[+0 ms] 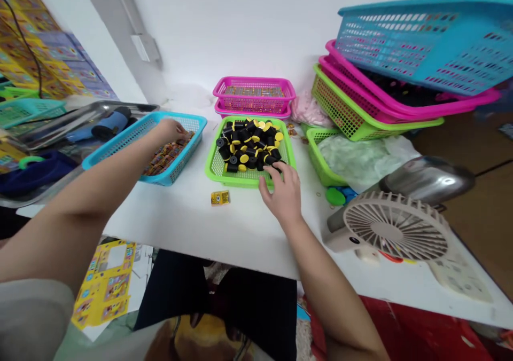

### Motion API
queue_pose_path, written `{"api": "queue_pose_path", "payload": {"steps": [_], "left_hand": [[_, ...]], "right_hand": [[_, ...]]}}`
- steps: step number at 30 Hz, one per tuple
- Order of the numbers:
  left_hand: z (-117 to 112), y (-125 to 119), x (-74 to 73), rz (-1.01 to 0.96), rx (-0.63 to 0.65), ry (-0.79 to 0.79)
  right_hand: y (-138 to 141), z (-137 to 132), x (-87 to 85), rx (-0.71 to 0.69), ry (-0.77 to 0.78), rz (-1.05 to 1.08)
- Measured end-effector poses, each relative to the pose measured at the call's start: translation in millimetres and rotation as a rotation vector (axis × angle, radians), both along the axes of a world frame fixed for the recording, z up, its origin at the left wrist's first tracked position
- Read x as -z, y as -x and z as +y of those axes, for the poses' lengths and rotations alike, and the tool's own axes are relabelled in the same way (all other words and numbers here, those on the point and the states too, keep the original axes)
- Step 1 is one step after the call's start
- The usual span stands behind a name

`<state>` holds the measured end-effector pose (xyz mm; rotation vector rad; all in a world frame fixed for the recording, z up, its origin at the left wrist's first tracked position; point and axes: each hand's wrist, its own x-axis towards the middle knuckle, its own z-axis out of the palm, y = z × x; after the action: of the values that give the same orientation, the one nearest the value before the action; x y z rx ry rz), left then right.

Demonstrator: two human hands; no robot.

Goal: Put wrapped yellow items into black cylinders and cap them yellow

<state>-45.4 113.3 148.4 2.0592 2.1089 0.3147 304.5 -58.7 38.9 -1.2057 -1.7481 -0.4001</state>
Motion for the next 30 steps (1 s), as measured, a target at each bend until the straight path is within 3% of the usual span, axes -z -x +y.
{"api": "queue_pose_path", "payload": {"steps": [3, 7, 9, 11, 12, 15, 19, 22, 25, 30], "left_hand": [[0.4, 0.5, 9.1, 0.021, -0.012, 0.041], [-28.3, -11.0, -4.1, -0.006, 0.002, -0.094], [-58.0, -23.2, -13.0, -0.023, 0.078, -0.212], [-95.2, -38.9, -14.4, -0.015, 0.222, -0.252], [-114.5, -47.4, -11.1, 0.018, 0.323, -0.233], [-163.2, -70.2, 14.2, 0.107, 0.524, -0.111], [-186.3, -86.7, 60.9, 0.245, 0.722, -0.004], [-183.9, -90.3, 84.5, 0.263, 0.763, -0.007], [-184.9, -90.7, 95.5, 0.280, 0.781, -0.038], [-198.9, -94.2, 100.9, 0.303, 0.762, -0.038]], "right_hand": [[-0.7, 4.5, 4.1, 0.002, 0.011, 0.075], [-3.2, 13.3, -7.1, 0.075, 0.137, 0.161], [-2.0, 21.7, -22.5, 0.149, 0.341, 0.094], [2.6, 34.1, -40.1, 0.264, 0.643, -0.063], [6.0, 41.9, -47.9, 0.325, 0.820, -0.165], [18.1, 68.3, -61.0, 0.350, 1.031, -0.249], [29.7, 91.8, -57.8, 0.320, 1.167, -0.292], [28.6, 89.9, -56.5, 0.291, 1.159, -0.281], [19.3, 76.9, -61.7, 0.284, 1.063, -0.230], [-0.8, 52.9, -59.0, 0.171, 0.640, 0.149]]}}
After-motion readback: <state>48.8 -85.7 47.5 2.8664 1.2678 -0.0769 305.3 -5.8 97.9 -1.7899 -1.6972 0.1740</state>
